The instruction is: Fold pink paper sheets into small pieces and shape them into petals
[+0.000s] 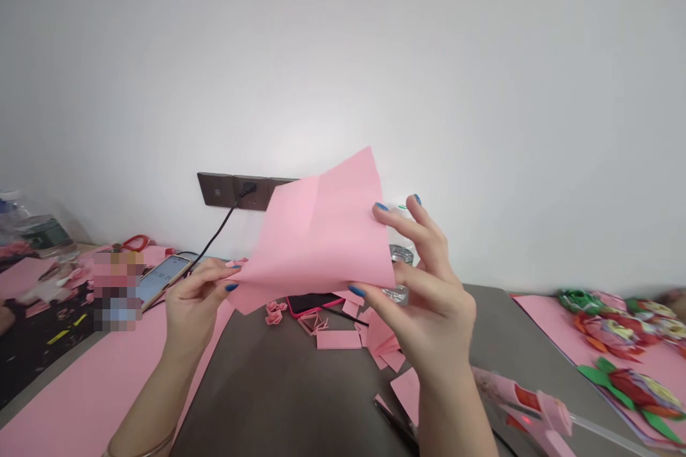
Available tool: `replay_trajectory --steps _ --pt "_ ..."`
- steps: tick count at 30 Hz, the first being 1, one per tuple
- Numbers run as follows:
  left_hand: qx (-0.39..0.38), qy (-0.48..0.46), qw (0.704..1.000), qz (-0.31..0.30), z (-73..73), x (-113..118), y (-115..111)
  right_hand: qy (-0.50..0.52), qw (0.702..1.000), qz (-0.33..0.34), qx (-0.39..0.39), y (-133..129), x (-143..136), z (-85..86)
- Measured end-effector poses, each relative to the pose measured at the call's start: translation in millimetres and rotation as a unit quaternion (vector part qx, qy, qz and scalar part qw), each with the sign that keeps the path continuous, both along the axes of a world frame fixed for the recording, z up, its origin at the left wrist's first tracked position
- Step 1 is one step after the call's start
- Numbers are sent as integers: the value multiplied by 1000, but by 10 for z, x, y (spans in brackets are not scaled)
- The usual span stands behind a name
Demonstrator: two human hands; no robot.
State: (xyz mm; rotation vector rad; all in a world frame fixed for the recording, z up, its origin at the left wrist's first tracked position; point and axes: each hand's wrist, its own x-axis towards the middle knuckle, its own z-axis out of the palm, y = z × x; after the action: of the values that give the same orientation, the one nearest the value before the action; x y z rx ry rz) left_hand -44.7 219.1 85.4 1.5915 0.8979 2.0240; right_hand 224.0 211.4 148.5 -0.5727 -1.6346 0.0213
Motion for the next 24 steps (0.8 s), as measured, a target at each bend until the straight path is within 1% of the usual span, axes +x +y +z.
replay_trajectory --steps 2,4,9,12,15,18,21,24 --pt "6 10 999 -39 -1 -25 20 0 1000 -2 15 -55 -10 45" --pt "-6 1 998 -61 -17 -37 48 1 1000 -1 13 -94 -22 71" --pt "-40 3 994 -98 -58 -18 75 7 998 -18 -67 -112 -61 65" --pt "-73 20 984 -163 -58 2 48 20 996 -18 -85 -127 -86 68" --pt "-94 52 965 -239 -58 11 22 16 996 -18 -88 -174 -103 99" --pt "-131 87 942 -296 -70 15 6 -3 995 -5 -97 -217 -97 132" --pt "-162 106 916 -352 -74 46 -14 -54 990 50 -120 -225 -81 146" --pt "-180 119 879 -425 -31 131 -59 -118 975 115 -150 -202 -117 141"
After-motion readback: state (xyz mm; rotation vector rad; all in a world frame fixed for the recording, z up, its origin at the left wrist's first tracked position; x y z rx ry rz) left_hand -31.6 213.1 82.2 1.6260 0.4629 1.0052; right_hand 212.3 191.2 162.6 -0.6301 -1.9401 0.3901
